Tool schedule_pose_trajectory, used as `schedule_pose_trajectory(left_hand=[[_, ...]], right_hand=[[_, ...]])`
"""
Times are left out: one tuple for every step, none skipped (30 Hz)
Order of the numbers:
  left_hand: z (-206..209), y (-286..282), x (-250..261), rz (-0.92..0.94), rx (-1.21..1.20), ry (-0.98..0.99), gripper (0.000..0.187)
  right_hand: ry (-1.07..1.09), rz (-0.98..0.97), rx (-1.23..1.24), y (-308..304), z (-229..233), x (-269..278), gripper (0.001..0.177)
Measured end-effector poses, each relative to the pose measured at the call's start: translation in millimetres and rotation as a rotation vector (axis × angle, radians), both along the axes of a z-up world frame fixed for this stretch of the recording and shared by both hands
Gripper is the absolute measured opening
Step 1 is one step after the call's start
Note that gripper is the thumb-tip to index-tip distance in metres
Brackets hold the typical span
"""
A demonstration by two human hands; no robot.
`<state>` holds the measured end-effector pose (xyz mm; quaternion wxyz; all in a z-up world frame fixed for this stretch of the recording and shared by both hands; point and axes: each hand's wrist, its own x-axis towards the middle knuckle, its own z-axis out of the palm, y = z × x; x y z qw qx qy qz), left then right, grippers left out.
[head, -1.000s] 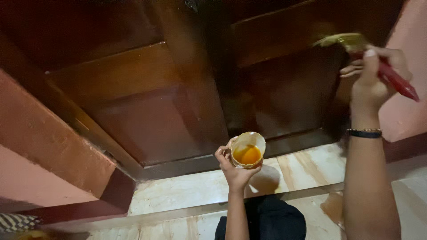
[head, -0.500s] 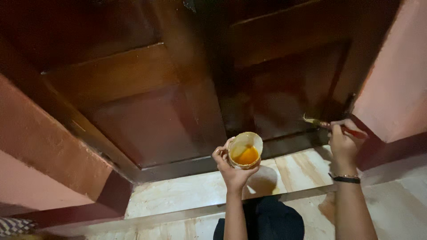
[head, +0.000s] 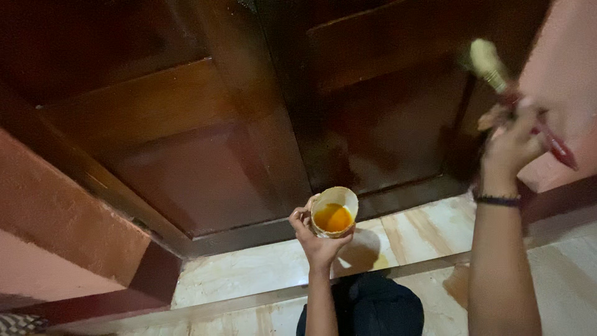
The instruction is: The person paints the lower section of a dark brown wooden door using a paintbrush and a small container of orange-brown liquid. They repeatedly dip the brush into the container and apply the liquid to the door's bottom edge and adjacent frame.
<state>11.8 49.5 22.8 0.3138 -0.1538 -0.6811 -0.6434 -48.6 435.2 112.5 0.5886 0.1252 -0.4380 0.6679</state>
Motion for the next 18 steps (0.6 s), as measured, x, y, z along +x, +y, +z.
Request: schedule_pose_trajectory(left_hand=[[0.1, 1.0, 0.5, -0.017, 0.012, 0.012, 0.106], [0.5, 1.8, 1.2, -0.004, 0.005, -0.020, 0.109], [1.3, 2.1, 2.1, 0.009, -0.002, -0.053, 0.111], [3.2, 2.3, 2.1, 0.024, -0.008, -0.083, 0.114], [5.4, 2.5, 2.5, -0.009, 0.015, -0.052, 0.111], [6.5, 3.1, 4.0, -0.042, 0.039, -0.022, 0.108], [7.6, 3.4, 5.4, -0.076, 0.062, 0.008, 0.105], [9.8, 3.3, 5.1, -0.062, 0.056, -0.003, 0.107], [11.1, 3.5, 5.8, -0.049, 0.050, -0.015, 0.109], [10.9, 2.6, 7.5, -0.033, 0.042, -0.033, 0.112], [10.9, 2.2, 7.1, -0.027, 0.047, -0.049, 0.111], [10.3, 2.7, 7.2, -0.027, 0.050, -0.067, 0.111], [9.6, 3.5, 7.5, -0.027, 0.053, -0.086, 0.110], [9.5, 4.3, 7.3, -0.028, 0.046, -0.097, 0.110], [9.8, 5.0, 7.6, -0.028, 0.039, -0.109, 0.111], [10.6, 4.7, 8.7, -0.024, 0.038, -0.122, 0.111], [12.4, 2.2, 8.7, -0.035, 0.043, -0.099, 0.110], [14.7, -0.2, 8.6, -0.048, 0.048, -0.077, 0.110]], right_hand=[[-0.087, 0.048, -0.044, 0.5, -11.8, 1.4, 0.014], [-0.187, -0.047, -0.017, -8.2, -27.7, 1.0, 0.011], [-0.286, -0.141, 0.010, -19.8, -43.5, 3.4, 0.010], [-0.313, -0.121, 0.036, -23.1, -53.1, 14.9, 0.014], [-0.340, -0.101, 0.062, -27.7, -60.4, 28.7, 0.019], [-0.369, -0.082, 0.089, -32.7, -62.6, 39.7, 0.025], [-0.444, -0.159, 0.122, -38.0, -60.0, 48.9, 0.022], [-0.512, -0.238, 0.152, -43.8, -53.2, 57.1, 0.019], [-0.579, -0.317, 0.181, -50.0, -43.4, 63.5, 0.017], [-0.508, -0.322, 0.196, -56.2, -31.1, 65.0, 0.017], [-0.437, -0.326, 0.211, -60.2, -15.4, 61.3, 0.017], [-0.369, -0.335, 0.223, -63.0, -1.1, 58.7, 0.017], [-0.271, -0.288, 0.214, -65.5, 11.9, 54.5, 0.013], [-0.169, -0.239, 0.203, -67.6, 23.9, 47.1, 0.008], [-0.066, -0.189, 0.193, -68.8, 31.6, 42.3, 0.006], [-0.076, -0.208, 0.212, -68.9, 35.8, 39.2, 0.008], [-0.086, -0.227, 0.232, -68.1, 37.2, 35.5, 0.012], [-0.096, -0.247, 0.252, -66.5, 35.3, 32.3, 0.015]])
